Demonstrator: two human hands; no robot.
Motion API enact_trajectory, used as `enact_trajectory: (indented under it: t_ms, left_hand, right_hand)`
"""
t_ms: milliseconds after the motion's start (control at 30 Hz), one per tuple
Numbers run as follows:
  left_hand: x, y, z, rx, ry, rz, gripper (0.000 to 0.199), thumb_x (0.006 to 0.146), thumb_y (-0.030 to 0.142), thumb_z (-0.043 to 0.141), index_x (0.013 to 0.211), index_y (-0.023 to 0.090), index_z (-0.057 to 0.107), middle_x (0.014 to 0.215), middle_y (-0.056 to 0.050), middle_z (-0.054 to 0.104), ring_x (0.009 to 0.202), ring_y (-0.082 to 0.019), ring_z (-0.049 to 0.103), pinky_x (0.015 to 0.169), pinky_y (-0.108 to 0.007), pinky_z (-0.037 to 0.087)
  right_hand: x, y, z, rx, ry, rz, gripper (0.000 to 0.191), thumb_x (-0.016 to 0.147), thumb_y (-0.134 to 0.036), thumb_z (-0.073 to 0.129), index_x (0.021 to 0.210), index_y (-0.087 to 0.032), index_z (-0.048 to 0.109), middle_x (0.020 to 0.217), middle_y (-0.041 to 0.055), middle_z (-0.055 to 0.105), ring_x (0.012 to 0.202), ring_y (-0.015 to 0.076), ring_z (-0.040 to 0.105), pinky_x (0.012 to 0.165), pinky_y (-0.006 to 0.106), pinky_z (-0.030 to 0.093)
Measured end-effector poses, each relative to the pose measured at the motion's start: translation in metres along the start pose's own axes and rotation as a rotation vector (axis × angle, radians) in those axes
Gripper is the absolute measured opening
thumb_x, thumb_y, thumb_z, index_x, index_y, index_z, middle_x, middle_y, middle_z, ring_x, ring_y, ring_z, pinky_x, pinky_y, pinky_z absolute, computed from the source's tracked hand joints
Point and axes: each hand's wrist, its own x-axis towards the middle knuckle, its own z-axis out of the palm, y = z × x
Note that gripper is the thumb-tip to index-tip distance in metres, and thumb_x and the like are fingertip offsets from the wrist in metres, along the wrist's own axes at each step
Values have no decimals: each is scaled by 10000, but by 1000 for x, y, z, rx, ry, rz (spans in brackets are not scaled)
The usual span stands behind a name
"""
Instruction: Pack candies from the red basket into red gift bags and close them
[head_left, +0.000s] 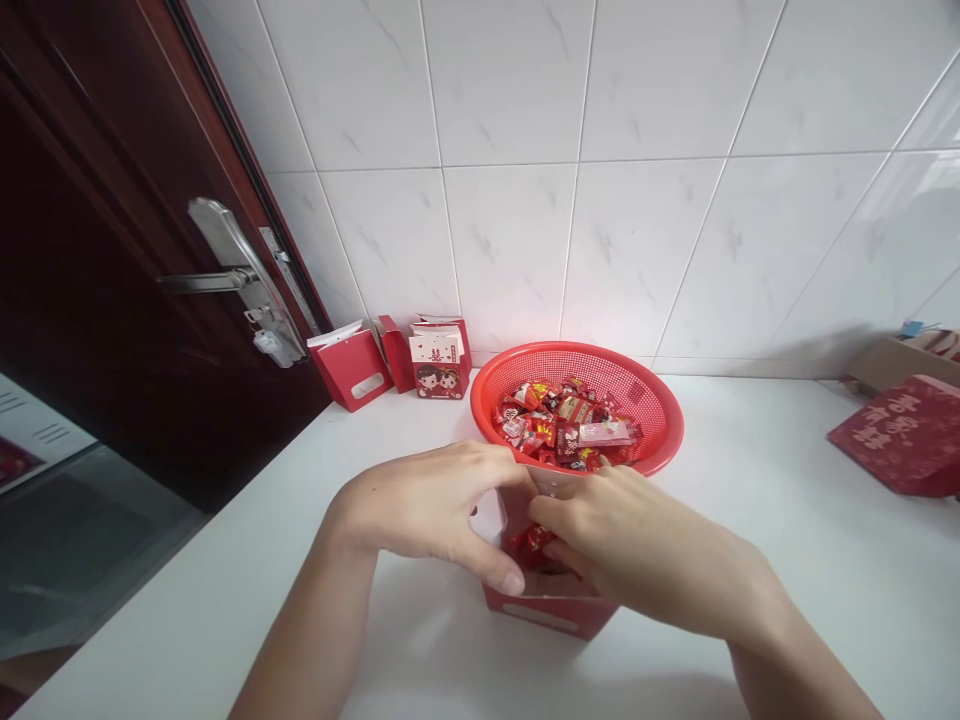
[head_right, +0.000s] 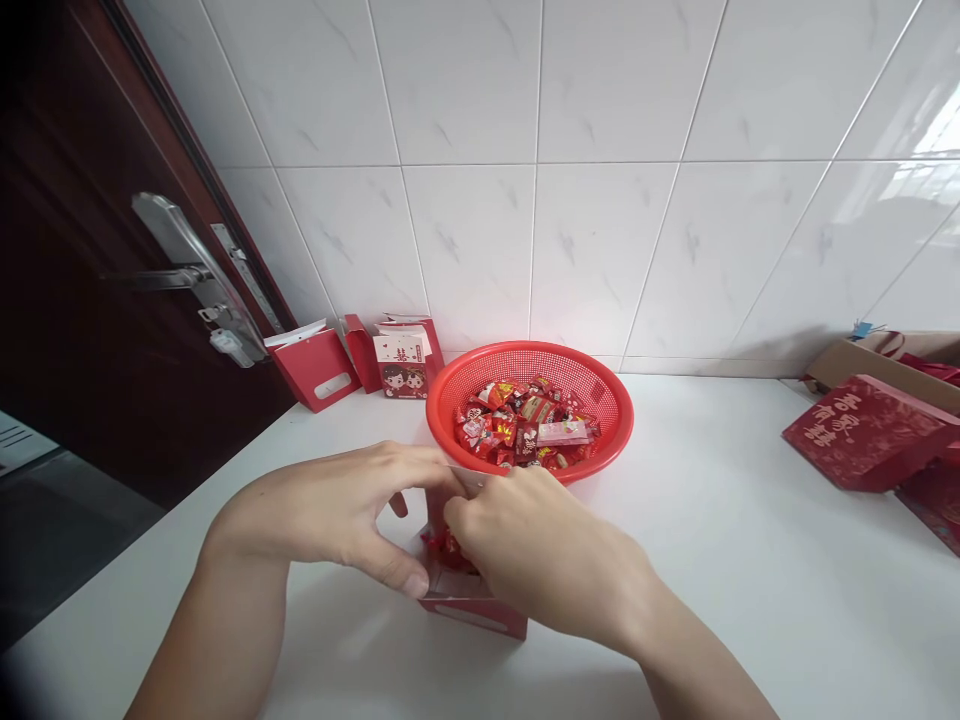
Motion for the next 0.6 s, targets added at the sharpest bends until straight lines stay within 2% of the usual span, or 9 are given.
enact_trajectory:
  t_ms: [100,333,467,600]
  left_hand:
    - [-2,4,1,0,17,-14,468,736,470,820,1150,278,716,1098,-24,732,1016,-228,646,799,-273,474]
    - [-2,6,0,-30,19,8,408,748,490,810,1078,260,739,1101,-29,740,988,-223,650,826,-282,468]
    - [-2,4,1,-8,21,-45,507,723,502,826,1164,275,721,1164,-35,725,1075,-250,638,861,-294,470]
    - [-2,0,2,0,24,-104,593,713,531,819,1241,292,691,1261,-38,697,1177,-270,606,862,-283,480]
  right_hand:
    - [0,-1,1,-7,10,-8,170,904,-106,574,749,-168,608,714,-6,651,482,89,367,471,275,215]
    - [-2,0,-1,-19,16,-15,214,910,-88,541,741,-176,639,767,1,675,549,106,477,509,276,259]
    - [-4,0,-8,68,25,3,134,924,-142,581,907,-203,699,845,15,709,660,136,602,556,257,334]
    - [-13,7,-17,131,64,-32,200,951,-162,568,1072,-249,702,886,2,748,698,144,653,579,247,389]
